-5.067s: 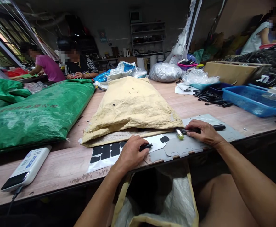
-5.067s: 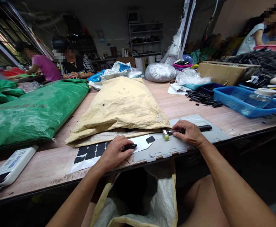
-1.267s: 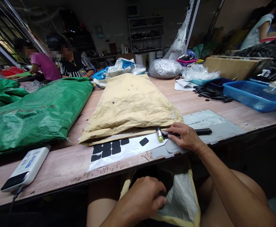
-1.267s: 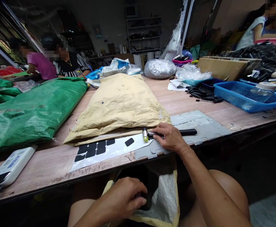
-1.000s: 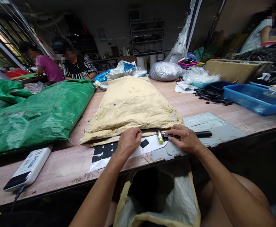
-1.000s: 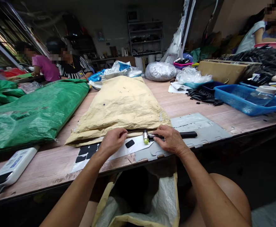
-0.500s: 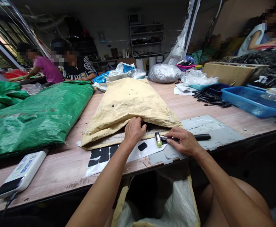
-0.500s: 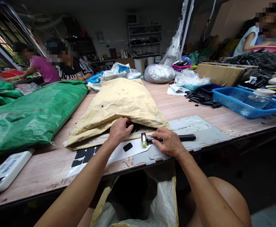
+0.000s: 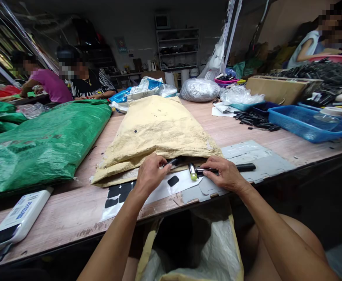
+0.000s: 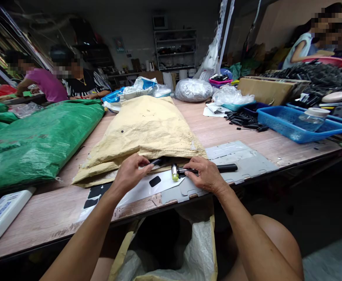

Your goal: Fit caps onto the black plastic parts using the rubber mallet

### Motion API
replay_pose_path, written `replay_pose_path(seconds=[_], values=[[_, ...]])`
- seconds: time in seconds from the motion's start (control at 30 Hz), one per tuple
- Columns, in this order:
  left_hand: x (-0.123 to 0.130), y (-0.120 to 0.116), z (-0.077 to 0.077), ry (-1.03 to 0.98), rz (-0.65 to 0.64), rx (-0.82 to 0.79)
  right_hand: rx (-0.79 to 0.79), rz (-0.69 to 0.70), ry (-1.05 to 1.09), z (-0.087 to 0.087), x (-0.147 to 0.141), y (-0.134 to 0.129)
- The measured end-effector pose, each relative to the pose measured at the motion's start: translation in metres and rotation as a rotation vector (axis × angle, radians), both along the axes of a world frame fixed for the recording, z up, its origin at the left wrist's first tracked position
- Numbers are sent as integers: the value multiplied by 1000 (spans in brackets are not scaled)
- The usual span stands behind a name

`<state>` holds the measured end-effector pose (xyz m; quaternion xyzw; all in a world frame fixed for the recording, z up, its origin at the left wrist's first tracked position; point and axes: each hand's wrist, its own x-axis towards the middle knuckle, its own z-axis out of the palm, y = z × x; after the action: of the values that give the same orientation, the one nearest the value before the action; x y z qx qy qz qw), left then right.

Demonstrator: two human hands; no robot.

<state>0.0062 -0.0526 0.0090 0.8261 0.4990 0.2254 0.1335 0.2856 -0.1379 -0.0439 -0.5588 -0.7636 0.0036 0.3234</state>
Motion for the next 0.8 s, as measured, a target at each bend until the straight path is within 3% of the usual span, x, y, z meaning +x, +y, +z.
replay_pose_path(seconds=[0.1, 0.23, 0.57, 0.8], values=[[-19, -27, -8, -102, -109, -89, -6, -3, -11, 1, 0, -1], [-23, -46, -25, -156, -169, -128, -19, 8, -55, 3, -1, -1], [-23, -42, -36, -239, -230, -152, 77, 110, -124, 7, -6, -3], [-21, -42, -32, -248, -225, -201, 157, 92, 78, 34, -58, -26]])
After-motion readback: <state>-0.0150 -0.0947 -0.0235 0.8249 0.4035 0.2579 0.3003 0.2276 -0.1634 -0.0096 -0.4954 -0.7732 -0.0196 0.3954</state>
